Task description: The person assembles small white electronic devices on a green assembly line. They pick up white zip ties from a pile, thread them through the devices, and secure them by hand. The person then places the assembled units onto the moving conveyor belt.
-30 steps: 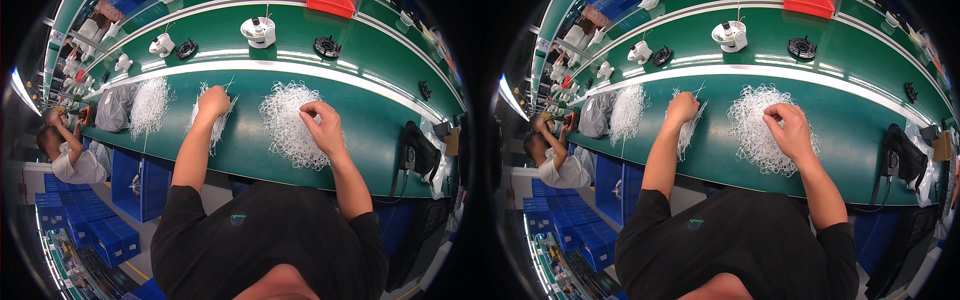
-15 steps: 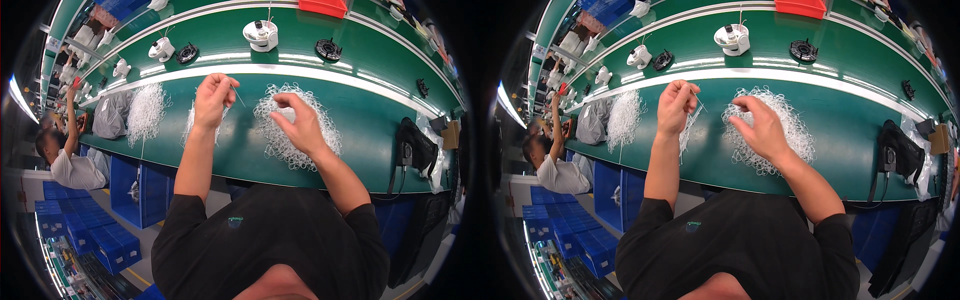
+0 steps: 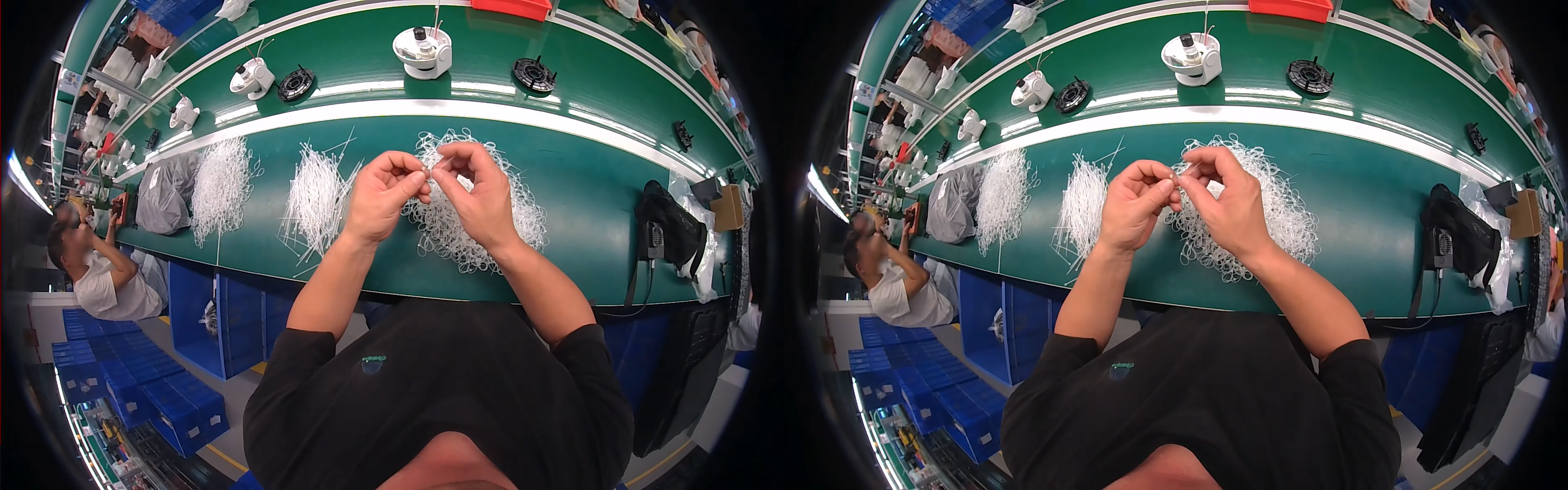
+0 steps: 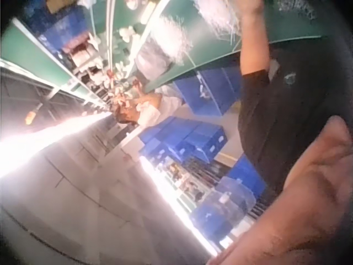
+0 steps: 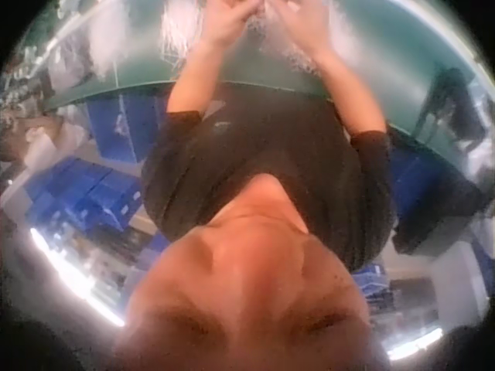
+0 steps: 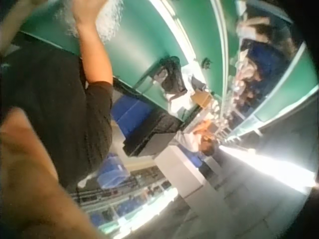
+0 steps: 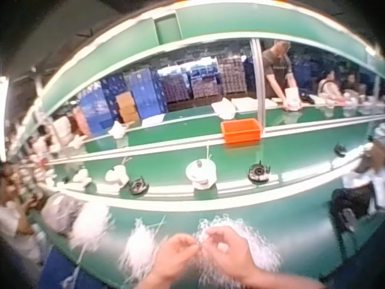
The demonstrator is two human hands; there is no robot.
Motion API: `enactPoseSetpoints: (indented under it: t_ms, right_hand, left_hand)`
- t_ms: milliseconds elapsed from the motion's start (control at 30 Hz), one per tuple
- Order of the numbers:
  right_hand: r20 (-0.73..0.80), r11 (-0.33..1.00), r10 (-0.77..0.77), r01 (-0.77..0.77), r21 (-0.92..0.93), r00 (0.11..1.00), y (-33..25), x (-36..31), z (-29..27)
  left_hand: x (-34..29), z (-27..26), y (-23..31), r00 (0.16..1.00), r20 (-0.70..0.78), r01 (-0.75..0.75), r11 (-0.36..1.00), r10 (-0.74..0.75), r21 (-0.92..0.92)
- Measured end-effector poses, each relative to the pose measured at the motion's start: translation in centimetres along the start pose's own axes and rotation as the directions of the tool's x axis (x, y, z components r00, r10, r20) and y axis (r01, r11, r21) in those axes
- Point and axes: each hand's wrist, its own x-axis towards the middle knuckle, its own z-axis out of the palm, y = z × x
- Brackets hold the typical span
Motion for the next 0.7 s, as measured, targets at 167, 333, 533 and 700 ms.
enactPoseSetpoints:
  t_ms: [167,333,533,700]
  right_hand:
    - [-0.001,0.985,-0.127,0.126,-0.122,0.992,0.7,0.0,0.0]
    - [0.079,0.940,-0.186,0.201,-0.276,0.979,0.5,-0.2,-0.2]
    - [0.096,0.948,-0.144,0.165,-0.271,0.985,0.4,-0.2,-0.3]
    - [0.103,0.946,-0.150,0.173,-0.273,0.983,0.5,-0.2,-0.4]
  left_hand:
    - [-0.1,0.5,-0.9,1.000,-0.030,-0.009,0.999,0.008,-0.043]
    - [0.0,0.2,-0.9,0.996,-0.082,-0.044,0.996,0.037,-0.082]
    - [0.1,0.4,-0.8,0.996,-0.074,-0.052,0.994,0.045,-0.099]
    - [0.2,0.1,-1.1,0.998,-0.061,-0.042,0.993,0.036,-0.107]
